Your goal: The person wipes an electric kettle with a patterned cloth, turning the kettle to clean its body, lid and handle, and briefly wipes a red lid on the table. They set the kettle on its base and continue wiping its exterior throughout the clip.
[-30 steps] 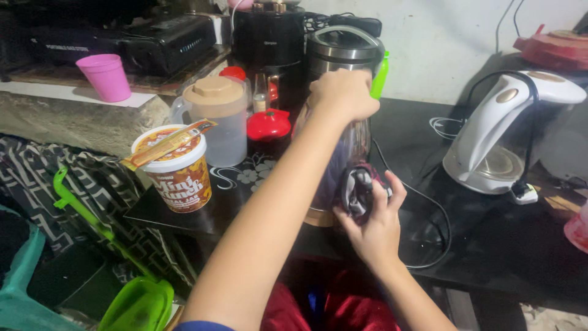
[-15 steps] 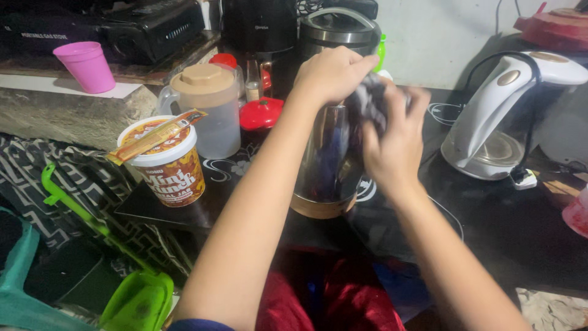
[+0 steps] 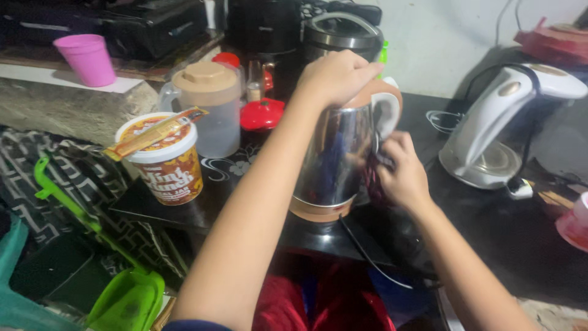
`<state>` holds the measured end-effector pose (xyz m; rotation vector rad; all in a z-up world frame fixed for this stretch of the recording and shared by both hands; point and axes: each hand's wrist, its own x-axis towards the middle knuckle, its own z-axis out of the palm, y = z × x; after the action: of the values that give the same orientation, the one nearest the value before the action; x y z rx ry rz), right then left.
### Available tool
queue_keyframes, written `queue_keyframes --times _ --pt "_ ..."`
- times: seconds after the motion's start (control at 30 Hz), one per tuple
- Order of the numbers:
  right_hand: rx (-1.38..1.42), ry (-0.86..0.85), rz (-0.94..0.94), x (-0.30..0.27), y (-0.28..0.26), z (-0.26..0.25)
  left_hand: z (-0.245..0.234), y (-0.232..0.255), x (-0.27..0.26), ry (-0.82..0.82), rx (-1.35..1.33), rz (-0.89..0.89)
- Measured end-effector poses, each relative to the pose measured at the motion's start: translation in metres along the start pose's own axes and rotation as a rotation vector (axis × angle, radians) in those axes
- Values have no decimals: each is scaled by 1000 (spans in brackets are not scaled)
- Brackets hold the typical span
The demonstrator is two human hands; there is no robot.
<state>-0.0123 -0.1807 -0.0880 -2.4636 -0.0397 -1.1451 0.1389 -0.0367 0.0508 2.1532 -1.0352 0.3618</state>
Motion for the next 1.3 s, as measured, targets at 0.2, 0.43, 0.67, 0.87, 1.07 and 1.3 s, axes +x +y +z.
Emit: queue_keyframes --times 0.2,0.43,0.67,0.87,1.07,1.3 --pt "309 90 -75 50 -25 -27 -5 1 -2 -6 9 2" --pt "179 -13 -47 29 -14 -22 -2 2 0 -3 12 -4" --pt "267 74 -153 45 -9 -19 -3 3 -6 24 18 0" --pt "242 320 -88 4 -27 18 -3 6 -5 36 14 -1" --pt "244 328 -59 -34 -41 25 0 3 -6 30 17 26" --pt "-253 493 -590 -28 -81 37 1 3 -2 30 -2 19"
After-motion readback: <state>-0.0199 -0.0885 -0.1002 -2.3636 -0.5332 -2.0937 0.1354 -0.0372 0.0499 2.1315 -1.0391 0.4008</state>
